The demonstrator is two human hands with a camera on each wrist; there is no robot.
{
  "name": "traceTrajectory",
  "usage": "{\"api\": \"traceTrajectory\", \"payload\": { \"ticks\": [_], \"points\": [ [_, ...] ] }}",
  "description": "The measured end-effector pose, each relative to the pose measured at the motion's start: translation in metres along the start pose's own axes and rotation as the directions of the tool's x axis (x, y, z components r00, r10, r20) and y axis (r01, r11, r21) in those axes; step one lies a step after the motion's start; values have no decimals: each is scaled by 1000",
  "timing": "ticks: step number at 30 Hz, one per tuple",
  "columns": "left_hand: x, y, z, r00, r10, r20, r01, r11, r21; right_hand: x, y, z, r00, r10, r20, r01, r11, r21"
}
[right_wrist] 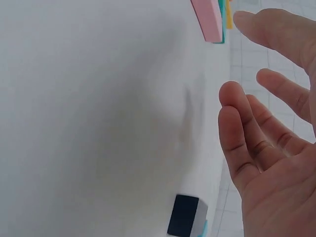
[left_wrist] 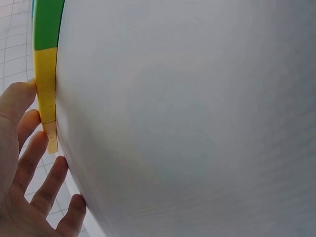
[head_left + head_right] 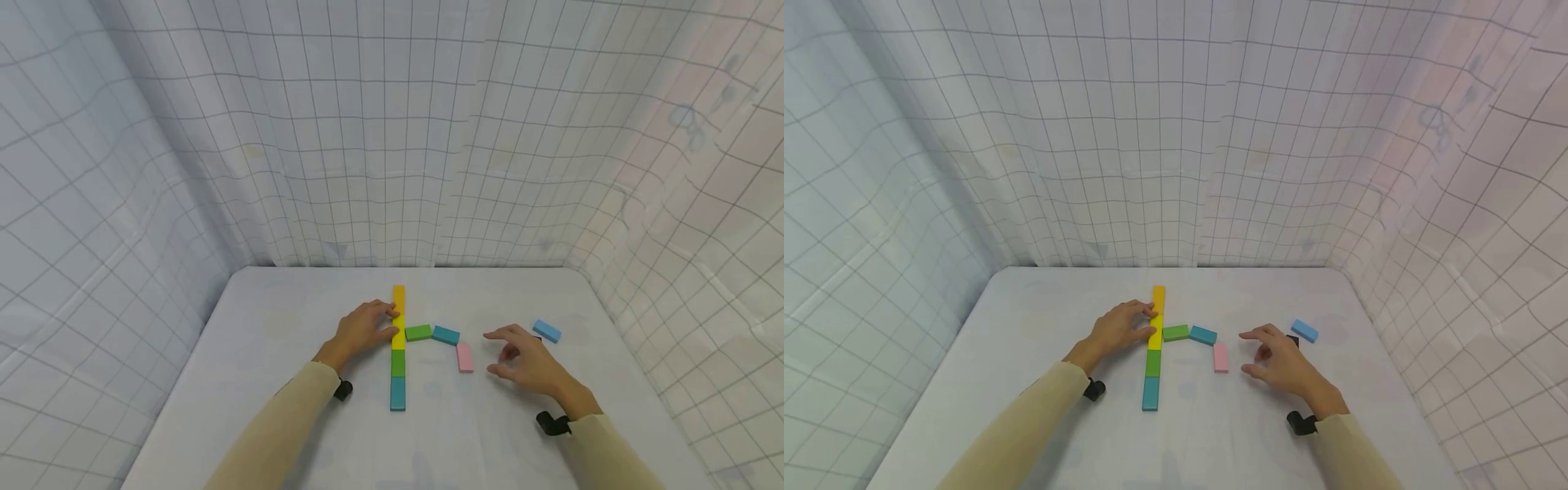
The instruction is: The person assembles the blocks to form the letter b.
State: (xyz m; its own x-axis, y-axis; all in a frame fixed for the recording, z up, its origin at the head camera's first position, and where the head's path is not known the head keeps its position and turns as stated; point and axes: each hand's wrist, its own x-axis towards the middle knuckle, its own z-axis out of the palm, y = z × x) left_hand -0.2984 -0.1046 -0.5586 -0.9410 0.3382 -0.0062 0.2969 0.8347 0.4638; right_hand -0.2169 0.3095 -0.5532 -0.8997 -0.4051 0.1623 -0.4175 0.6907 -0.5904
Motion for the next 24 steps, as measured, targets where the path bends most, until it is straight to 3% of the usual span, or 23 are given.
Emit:
{"api": "traceTrajectory", "payload": {
  "ticks": [6,11,14,19,24],
  "points": [
    [-2,1,-1,1000,-7,-8,7,1000,11,-10,8,-12,997,-28,-79,28,1000,-1],
    [-2,4,-1,1000,-5,-3,5,1000,-10,-22,20,-23,984,-72,-164,64,996,-58],
    [-1,5,0,1000,4,-3,-4,1000,-16,-27,28,-28,979,-43,-197,24,995,-98],
    [0,4,2,1000,-1,-3,1,1000,-4,-33,38,-33,980,52,-190,-82,984,-155],
    [-1,4,1,1000,-2,-6,2,1000,-1,-36,44,-33,984,85,-157,-113,977,-181]
  ]
}}
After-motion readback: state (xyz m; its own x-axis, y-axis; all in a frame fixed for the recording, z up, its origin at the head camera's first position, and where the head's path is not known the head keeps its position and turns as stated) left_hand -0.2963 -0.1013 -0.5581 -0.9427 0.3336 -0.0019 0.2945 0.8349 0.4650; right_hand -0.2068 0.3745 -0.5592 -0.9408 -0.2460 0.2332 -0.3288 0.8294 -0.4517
